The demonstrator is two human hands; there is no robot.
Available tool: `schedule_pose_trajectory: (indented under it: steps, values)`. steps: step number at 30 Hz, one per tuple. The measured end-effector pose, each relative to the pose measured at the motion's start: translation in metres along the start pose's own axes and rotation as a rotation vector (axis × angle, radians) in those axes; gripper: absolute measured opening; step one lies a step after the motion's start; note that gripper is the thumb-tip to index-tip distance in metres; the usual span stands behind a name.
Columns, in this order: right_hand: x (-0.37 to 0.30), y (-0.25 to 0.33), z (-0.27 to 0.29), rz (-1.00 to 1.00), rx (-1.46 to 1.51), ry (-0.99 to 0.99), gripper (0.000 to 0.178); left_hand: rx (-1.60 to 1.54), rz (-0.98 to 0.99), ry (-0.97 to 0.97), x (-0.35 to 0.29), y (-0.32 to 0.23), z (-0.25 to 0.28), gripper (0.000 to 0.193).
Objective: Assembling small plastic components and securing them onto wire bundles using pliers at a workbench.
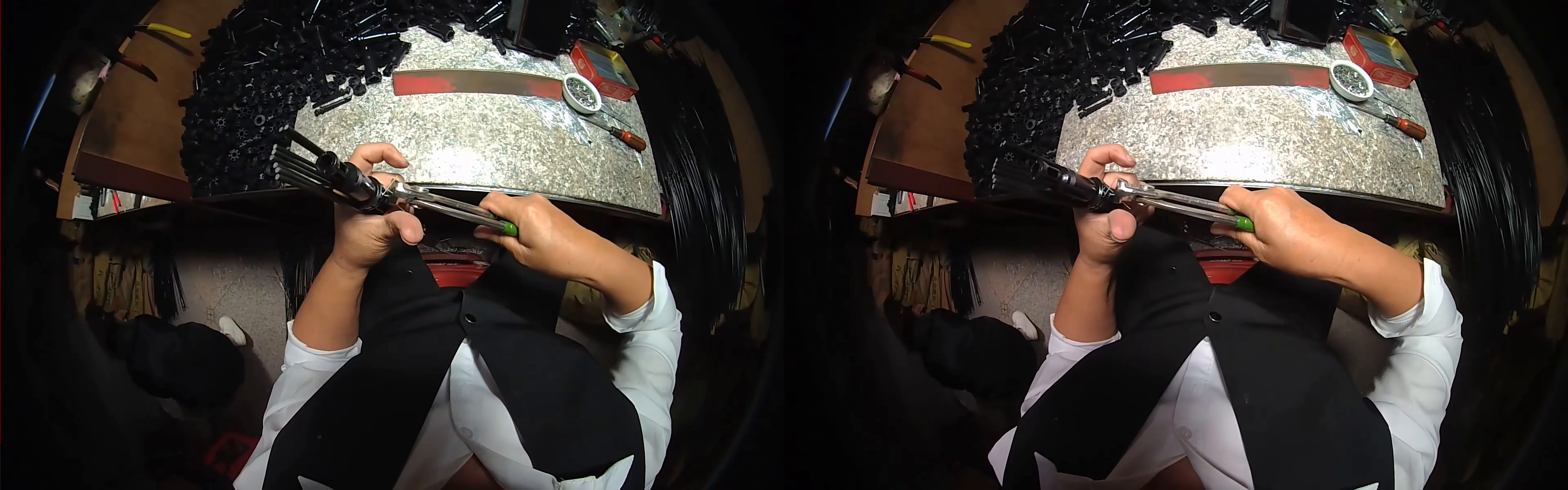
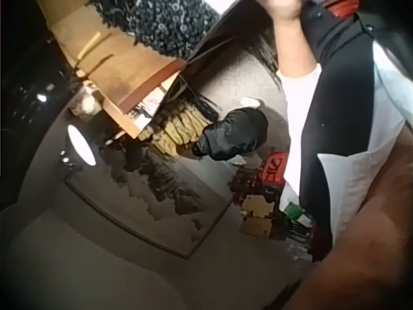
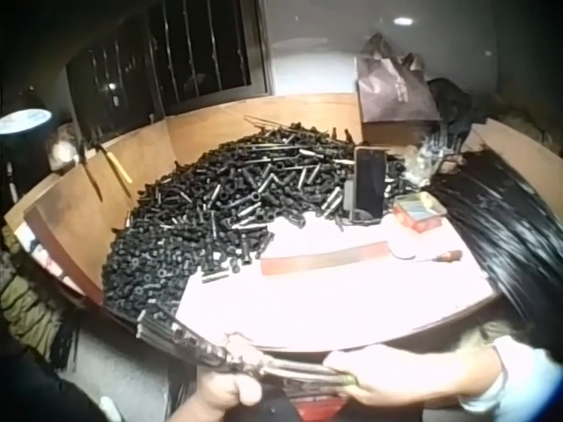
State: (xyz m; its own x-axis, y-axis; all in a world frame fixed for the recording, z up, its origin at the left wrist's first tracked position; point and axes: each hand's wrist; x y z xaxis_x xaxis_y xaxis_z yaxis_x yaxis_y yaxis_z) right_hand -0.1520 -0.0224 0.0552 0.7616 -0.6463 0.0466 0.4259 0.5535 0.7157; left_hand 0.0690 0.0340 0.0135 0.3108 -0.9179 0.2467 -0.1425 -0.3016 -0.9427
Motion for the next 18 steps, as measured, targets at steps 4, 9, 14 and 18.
schedule_pose_trajectory:
  steps: [4, 9, 14, 18]
  values:
    - [-0.001, -0.004, 0.000, 0.004, 0.015, -0.022, 0.019, -0.231, 0.102, -0.024, 0.002, -0.006, -0.002, 0.085]
    - [-0.008, 0.002, 0.017, 0.194, -0.409, -0.196, 0.028, -0.159, 0.063, 0.133, 0.006, -0.002, 0.009, 0.088]
    - [-0.015, 0.010, 0.028, 0.246, -0.690, -0.227, 0.025, -0.098, 0.139, 0.125, 0.004, -0.004, 0.001, 0.086]
    - [-0.017, 0.018, 0.036, 0.296, -0.785, -0.223, 0.026, -0.074, 0.163, 0.199, 0.003, 0.003, 0.000, 0.074]
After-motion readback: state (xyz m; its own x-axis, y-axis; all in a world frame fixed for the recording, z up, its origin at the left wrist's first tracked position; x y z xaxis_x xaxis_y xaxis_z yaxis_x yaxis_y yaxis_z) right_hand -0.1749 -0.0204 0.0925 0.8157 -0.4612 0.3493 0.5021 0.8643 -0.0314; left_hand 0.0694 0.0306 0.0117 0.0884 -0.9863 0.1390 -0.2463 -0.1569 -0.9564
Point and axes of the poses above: each hand's wrist, its own x-axis towards the middle knuckle, its own z-axis out of the back of the hand, y = z × x, and after that the axes turned 10 degrees about -y, right-handed
